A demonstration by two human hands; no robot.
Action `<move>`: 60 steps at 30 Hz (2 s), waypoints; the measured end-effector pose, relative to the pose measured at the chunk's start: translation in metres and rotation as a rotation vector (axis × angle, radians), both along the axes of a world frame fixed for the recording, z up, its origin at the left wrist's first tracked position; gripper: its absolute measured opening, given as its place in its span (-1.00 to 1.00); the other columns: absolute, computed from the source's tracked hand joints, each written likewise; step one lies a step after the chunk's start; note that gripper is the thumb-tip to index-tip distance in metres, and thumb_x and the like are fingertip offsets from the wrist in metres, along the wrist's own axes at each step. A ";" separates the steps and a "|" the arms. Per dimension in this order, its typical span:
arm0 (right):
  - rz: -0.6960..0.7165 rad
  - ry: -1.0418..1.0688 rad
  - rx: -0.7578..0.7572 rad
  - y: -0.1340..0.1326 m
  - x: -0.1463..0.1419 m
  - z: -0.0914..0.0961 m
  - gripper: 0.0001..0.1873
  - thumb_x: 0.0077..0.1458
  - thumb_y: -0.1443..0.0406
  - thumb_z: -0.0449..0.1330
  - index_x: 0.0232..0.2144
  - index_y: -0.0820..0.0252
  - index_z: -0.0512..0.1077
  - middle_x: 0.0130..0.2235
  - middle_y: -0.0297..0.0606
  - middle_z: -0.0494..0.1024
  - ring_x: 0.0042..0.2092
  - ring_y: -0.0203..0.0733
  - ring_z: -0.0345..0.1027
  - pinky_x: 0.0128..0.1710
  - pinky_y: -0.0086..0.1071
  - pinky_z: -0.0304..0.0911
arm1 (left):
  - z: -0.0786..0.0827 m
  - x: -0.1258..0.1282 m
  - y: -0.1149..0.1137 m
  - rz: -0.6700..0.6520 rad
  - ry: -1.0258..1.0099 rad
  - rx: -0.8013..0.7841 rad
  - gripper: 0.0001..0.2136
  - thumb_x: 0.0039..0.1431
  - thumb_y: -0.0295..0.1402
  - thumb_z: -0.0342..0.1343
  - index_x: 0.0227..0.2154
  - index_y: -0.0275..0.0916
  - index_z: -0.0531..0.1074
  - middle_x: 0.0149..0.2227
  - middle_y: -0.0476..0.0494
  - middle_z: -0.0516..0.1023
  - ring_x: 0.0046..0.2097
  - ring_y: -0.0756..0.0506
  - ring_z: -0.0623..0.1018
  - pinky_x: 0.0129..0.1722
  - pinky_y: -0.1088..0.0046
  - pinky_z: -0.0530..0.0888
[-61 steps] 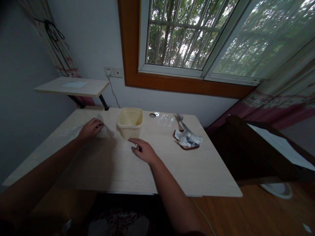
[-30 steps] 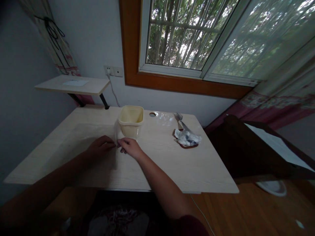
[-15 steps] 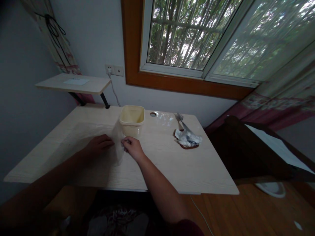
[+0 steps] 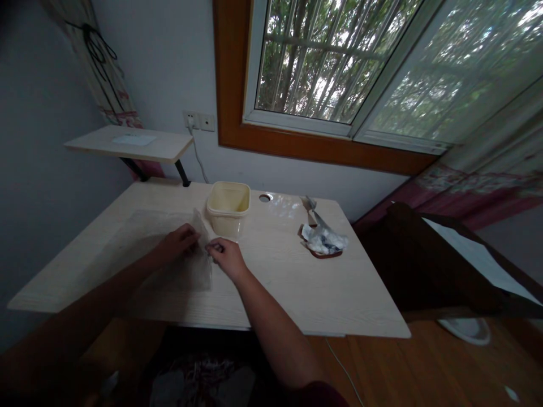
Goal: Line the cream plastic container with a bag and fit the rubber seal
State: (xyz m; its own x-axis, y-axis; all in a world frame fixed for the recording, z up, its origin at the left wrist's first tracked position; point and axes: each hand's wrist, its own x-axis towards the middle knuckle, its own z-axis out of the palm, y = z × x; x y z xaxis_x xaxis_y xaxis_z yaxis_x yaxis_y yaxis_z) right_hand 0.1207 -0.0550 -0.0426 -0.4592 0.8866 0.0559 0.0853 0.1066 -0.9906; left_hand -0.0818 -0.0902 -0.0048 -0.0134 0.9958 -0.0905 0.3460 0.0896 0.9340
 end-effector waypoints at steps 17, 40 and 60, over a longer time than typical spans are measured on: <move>-0.094 -0.091 0.130 0.005 0.002 -0.008 -0.74 0.06 0.11 0.29 -0.29 0.16 0.59 -0.52 -0.40 0.47 -0.48 -0.28 0.28 -0.44 -0.44 0.20 | -0.013 0.002 -0.001 0.118 -0.390 -0.084 -0.82 0.01 -0.25 0.23 -0.36 -0.24 0.49 -0.28 -0.15 0.65 -0.23 -0.14 0.64 -0.14 0.23 0.60; -0.045 -0.114 0.185 0.004 0.003 -0.012 -0.71 0.09 0.09 0.28 -0.23 0.13 0.62 -0.39 -0.33 0.58 -0.39 -0.25 0.36 -0.37 -0.43 0.25 | -0.028 0.006 -0.004 0.134 -0.486 -0.062 -0.73 -0.06 -0.42 0.29 -0.28 -0.23 0.36 -0.28 -0.10 0.62 -0.20 -0.12 0.64 -0.09 0.24 0.59; 0.031 -0.024 0.102 0.001 0.003 -0.009 -0.76 0.08 0.15 0.29 -0.25 0.14 0.59 -0.46 -0.37 0.54 -0.51 -0.33 0.30 -0.49 -0.47 0.20 | -0.016 0.021 -0.010 0.184 -0.506 -0.110 -0.61 -0.14 -0.32 0.37 -0.25 -0.27 0.37 -0.24 -0.12 0.57 -0.23 -0.10 0.60 -0.21 0.32 0.55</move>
